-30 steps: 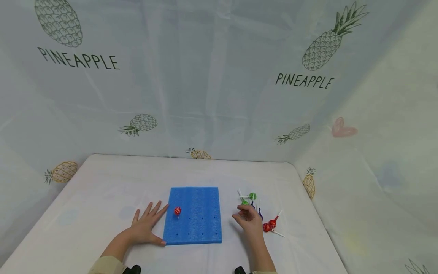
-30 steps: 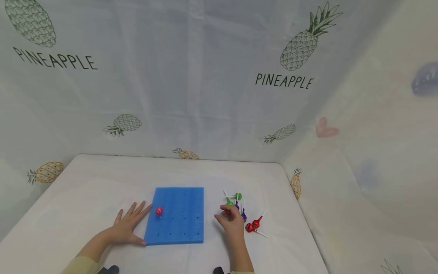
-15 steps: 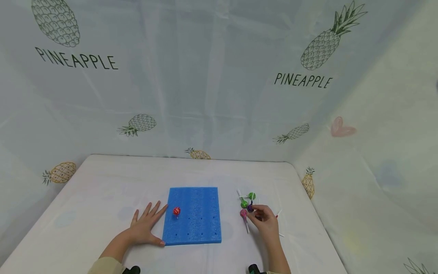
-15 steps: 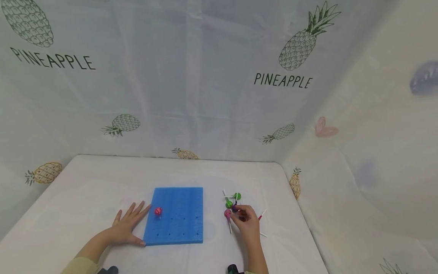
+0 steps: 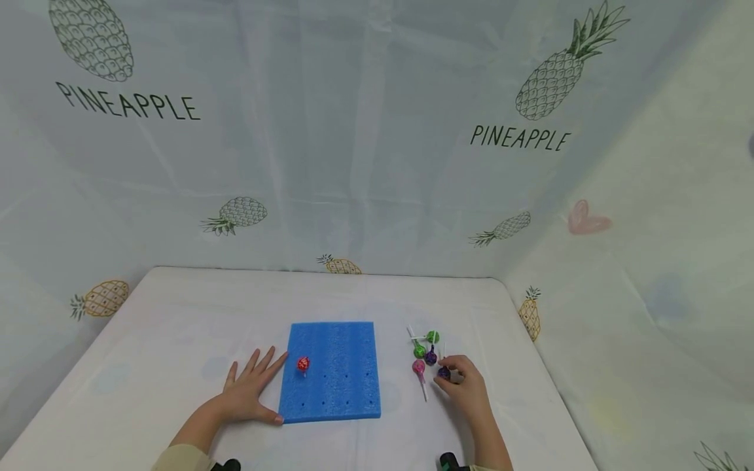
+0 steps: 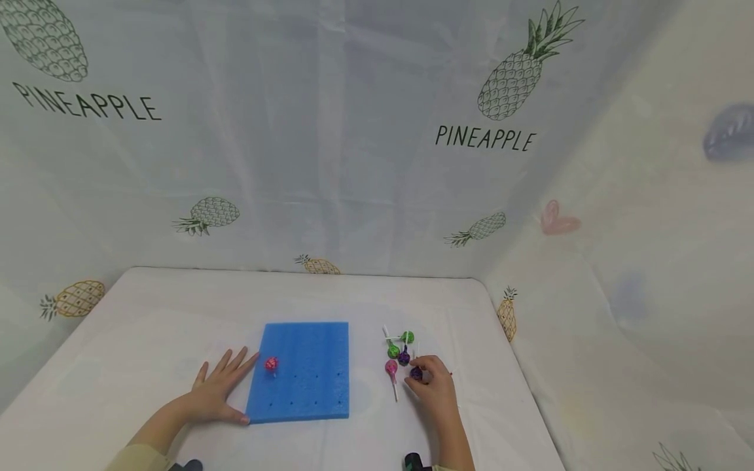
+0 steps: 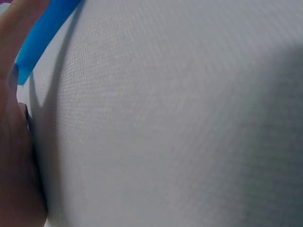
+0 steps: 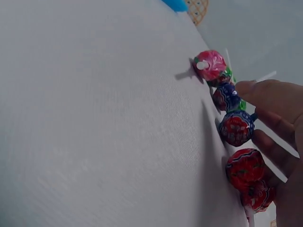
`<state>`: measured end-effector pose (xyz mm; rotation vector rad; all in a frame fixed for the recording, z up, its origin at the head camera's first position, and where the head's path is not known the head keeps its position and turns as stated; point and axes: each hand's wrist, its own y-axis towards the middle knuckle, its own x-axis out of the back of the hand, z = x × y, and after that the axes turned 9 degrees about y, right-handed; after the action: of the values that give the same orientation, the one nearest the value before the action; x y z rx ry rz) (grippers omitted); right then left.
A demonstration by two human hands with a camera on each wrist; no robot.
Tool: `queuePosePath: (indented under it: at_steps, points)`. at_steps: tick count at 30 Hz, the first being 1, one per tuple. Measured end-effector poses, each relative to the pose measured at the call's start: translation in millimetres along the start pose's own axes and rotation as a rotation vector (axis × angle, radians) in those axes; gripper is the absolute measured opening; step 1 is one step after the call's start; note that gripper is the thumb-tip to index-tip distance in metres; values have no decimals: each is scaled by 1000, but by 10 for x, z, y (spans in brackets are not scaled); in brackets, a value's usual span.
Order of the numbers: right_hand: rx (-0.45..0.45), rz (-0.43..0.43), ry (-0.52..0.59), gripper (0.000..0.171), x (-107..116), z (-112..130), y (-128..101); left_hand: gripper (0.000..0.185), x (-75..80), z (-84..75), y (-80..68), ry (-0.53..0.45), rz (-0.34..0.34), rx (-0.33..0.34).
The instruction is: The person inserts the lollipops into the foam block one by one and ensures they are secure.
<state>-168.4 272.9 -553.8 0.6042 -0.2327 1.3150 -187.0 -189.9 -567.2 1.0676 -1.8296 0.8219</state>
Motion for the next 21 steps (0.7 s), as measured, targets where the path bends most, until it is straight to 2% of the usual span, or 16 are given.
queuePosePath:
  at_steps: [5, 21]
  points:
    - [17, 26, -42, 31, 18, -30, 23, 123, -59, 52, 19, 11, -26, 6]
    - [-22, 142, -66, 32, 60, -57, 111, 126, -91, 55, 46, 17, -6, 49]
